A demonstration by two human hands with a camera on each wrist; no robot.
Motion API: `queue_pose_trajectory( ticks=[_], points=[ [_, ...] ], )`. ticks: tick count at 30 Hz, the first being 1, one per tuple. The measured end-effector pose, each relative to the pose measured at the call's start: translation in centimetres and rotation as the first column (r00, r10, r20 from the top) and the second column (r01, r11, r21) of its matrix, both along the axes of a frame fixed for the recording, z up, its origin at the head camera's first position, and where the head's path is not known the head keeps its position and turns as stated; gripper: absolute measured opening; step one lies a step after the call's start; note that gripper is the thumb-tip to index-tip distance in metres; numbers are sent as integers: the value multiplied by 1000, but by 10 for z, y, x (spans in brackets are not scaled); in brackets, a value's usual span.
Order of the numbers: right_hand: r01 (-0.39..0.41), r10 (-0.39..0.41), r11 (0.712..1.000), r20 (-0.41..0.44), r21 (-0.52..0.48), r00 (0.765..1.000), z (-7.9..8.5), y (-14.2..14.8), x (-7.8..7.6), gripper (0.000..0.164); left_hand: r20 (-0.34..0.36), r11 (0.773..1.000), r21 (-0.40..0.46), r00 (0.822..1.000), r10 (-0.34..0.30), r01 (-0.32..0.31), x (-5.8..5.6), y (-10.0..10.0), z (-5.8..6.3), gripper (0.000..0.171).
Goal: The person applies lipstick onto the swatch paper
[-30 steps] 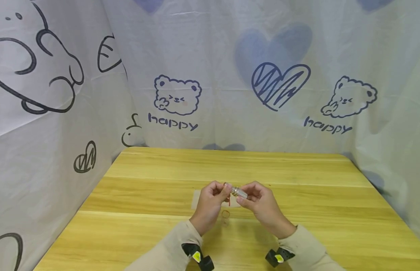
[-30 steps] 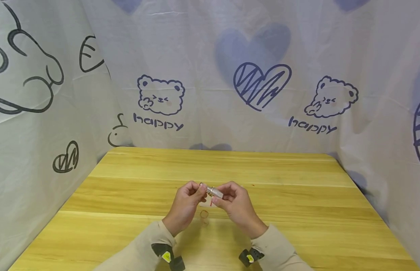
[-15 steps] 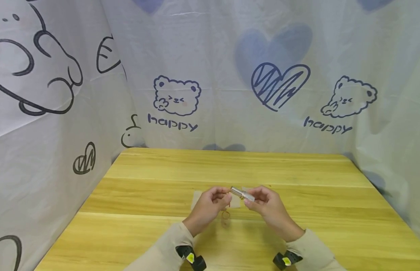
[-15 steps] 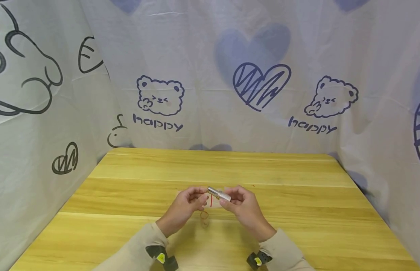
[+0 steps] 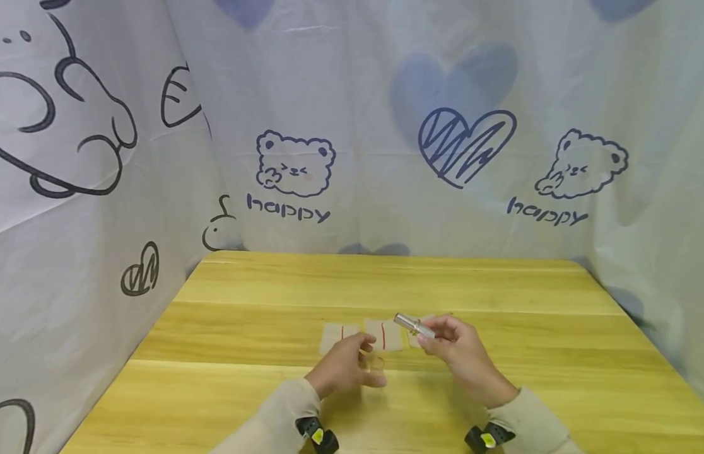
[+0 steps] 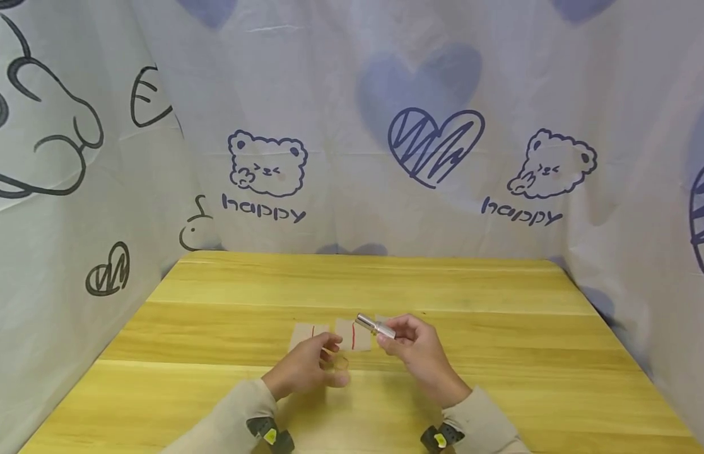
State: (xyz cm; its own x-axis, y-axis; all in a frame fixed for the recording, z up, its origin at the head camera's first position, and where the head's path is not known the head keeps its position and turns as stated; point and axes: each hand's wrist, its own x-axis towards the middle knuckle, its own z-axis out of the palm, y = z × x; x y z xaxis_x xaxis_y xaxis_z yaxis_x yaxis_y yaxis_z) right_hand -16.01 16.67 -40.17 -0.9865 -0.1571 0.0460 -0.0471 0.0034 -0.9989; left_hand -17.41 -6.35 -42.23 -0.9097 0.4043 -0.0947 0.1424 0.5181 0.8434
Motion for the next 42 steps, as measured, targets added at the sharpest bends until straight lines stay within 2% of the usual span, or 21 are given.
queue_pose_trajectory(
  ticks=[5, 15, 23, 26, 32, 42],
  points=[
    [12, -12, 1000, -1, -12, 1000, 0, -1, -1, 31, -37, 995, -92, 999, -29, 25, -1, 2, -3, 56],
    [10, -9, 1000, 6, -24, 1000, 3, -2, 1, 30, -120, 986, -165, 992, -38, 17, -2, 3, -9, 28],
    [-16, 17, 1000, 6, -14, 1000, 3, 0, 1, 32, -143, 992, -124, 989, -29, 12, 0, 3, -9, 24],
    [-26, 26, 1000, 0, -14, 1000, 3, 1, 0, 31, -147, 995, -99, 989, -29, 14, 0, 3, -5, 24],
    [-74, 74, 997, -18, -14, 997, 6, 1, 0, 32, -166, 994, -104, 986, -36, 19, -1, 1, 6, 22],
    [-126, 133, 985, -59, 118, 989, 8, -2, 1, 29, -238, 998, -68, 971, -18, 2, -1, -2, 16, 21]
  ],
)
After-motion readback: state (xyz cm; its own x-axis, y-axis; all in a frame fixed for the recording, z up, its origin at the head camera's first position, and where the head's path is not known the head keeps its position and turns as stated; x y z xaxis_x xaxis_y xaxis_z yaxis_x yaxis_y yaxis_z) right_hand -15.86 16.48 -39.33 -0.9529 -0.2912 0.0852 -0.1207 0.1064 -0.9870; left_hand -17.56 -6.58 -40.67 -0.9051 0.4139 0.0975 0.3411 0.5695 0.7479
